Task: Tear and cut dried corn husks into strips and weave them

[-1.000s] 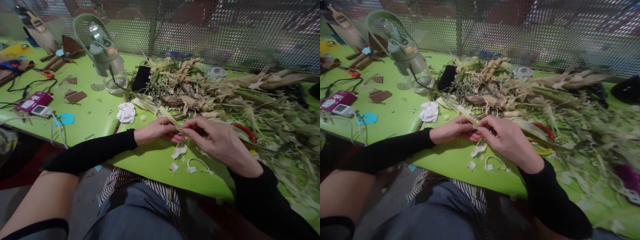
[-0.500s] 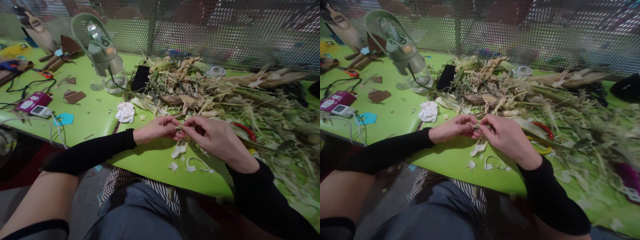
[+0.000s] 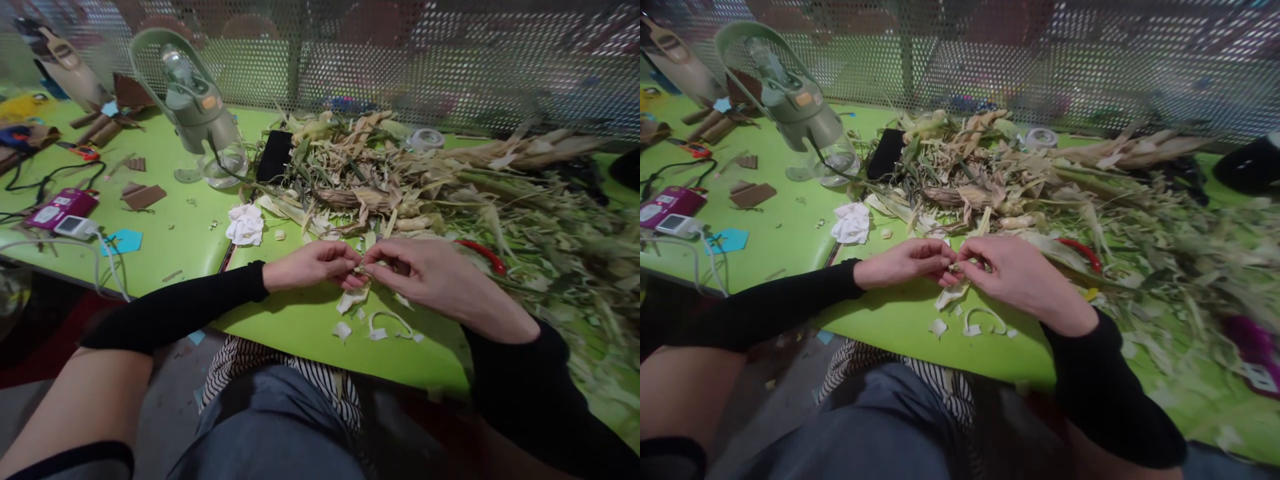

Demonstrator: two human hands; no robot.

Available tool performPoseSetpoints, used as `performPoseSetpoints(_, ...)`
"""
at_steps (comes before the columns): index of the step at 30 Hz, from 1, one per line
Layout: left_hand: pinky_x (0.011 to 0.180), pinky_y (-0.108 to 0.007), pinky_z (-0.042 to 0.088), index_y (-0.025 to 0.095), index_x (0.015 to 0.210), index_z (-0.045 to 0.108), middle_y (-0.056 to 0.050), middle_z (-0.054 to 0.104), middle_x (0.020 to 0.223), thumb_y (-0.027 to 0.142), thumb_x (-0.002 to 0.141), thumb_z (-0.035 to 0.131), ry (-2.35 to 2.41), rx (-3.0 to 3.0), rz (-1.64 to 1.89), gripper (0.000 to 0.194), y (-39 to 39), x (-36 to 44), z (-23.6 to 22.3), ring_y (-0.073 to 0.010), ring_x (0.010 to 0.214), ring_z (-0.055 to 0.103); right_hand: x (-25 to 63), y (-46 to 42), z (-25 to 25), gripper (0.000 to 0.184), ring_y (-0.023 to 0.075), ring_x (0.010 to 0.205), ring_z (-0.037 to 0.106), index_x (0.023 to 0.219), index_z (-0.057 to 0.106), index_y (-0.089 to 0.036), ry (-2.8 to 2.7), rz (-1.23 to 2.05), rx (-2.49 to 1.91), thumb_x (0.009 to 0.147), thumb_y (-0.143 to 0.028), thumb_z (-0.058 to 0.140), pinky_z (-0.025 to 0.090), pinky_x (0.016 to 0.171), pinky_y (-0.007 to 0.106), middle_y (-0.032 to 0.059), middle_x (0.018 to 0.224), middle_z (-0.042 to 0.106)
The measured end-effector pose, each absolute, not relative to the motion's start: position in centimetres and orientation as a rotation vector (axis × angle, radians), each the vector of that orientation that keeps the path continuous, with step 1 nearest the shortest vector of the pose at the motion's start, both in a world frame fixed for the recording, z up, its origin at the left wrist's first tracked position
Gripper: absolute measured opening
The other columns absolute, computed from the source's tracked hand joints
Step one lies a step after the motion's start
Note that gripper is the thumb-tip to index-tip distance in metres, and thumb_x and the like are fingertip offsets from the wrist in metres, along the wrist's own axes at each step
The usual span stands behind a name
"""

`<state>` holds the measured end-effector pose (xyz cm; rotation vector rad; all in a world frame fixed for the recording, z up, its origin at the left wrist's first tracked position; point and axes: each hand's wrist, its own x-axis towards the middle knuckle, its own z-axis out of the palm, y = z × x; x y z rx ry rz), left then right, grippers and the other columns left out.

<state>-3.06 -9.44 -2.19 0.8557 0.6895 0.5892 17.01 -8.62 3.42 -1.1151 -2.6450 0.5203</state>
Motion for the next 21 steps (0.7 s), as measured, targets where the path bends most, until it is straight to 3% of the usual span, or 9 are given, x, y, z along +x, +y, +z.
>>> performPoseSetpoints(6, 0.097, -0.036, 0.054, 0.01, 0.095, 0.062, -0.007, 0.073, 0.09, 0.004, 0.093, 0.059, 0.647, 0.869, 0.603, 0.007, -9.3, -3.2, -2.3, -0.0115, 0.085, 0.071, 16.9, -8.7, 3.1, 0.019, 0.0151, 0.052, 0.053, 0.078, 0.063, -0.022, -2.647, 0.539, -1.165, 0.092, -0.031, 0.053, 0.034, 0.054, 0.028, -0.0007, 0.058, 0.062)
performPoseSetpoints(11, 0.09, -0.034, 0.055, 0.01, 0.092, 0.061, -0.005, 0.071, 0.088, 0.001, 0.091, 0.059, 0.651, 0.902, 0.622, 0.009, -9.1, -3.5, -2.6, -0.0106, 0.079, 0.071, 16.7, -8.6, 2.6, 0.015, 0.0161, 0.06, 0.057, 0.082, 0.059, -0.021, -2.638, 0.553, -1.135, 0.093, -0.028, 0.051, 0.038, 0.057, 0.028, 0.0023, 0.069, 0.066)
performPoseSetpoints(18, 0.097, -0.036, 0.053, 0.011, 0.094, 0.061, -0.006, 0.072, 0.088, 0.005, 0.09, 0.06, 0.662, 0.879, 0.645, 0.008, -9.0, -3.5, -2.2, -0.0122, 0.087, 0.071, 16.8, -8.4, 2.5, 0.019, 0.0233, 0.086, 0.065, 0.089, 0.068, -0.022, -2.549, 0.496, -0.981, 0.094, -0.025, 0.049, 0.049, 0.075, 0.036, 0.0094, 0.092, 0.069)
performPoseSetpoints(21, 0.093, -0.032, 0.054, 0.012, 0.089, 0.06, -0.003, 0.07, 0.084, 0.003, 0.085, 0.064, 0.656, 0.916, 0.66, 0.01, -9.0, -3.5, -2.4, -0.0095, 0.08, 0.069, 16.3, -8.6, 2.3, 0.015, 0.0215, 0.079, 0.065, 0.09, 0.065, -0.021, -2.547, 0.578, -0.989, 0.093, -0.022, 0.051, 0.049, 0.071, 0.035, 0.0075, 0.087, 0.07)
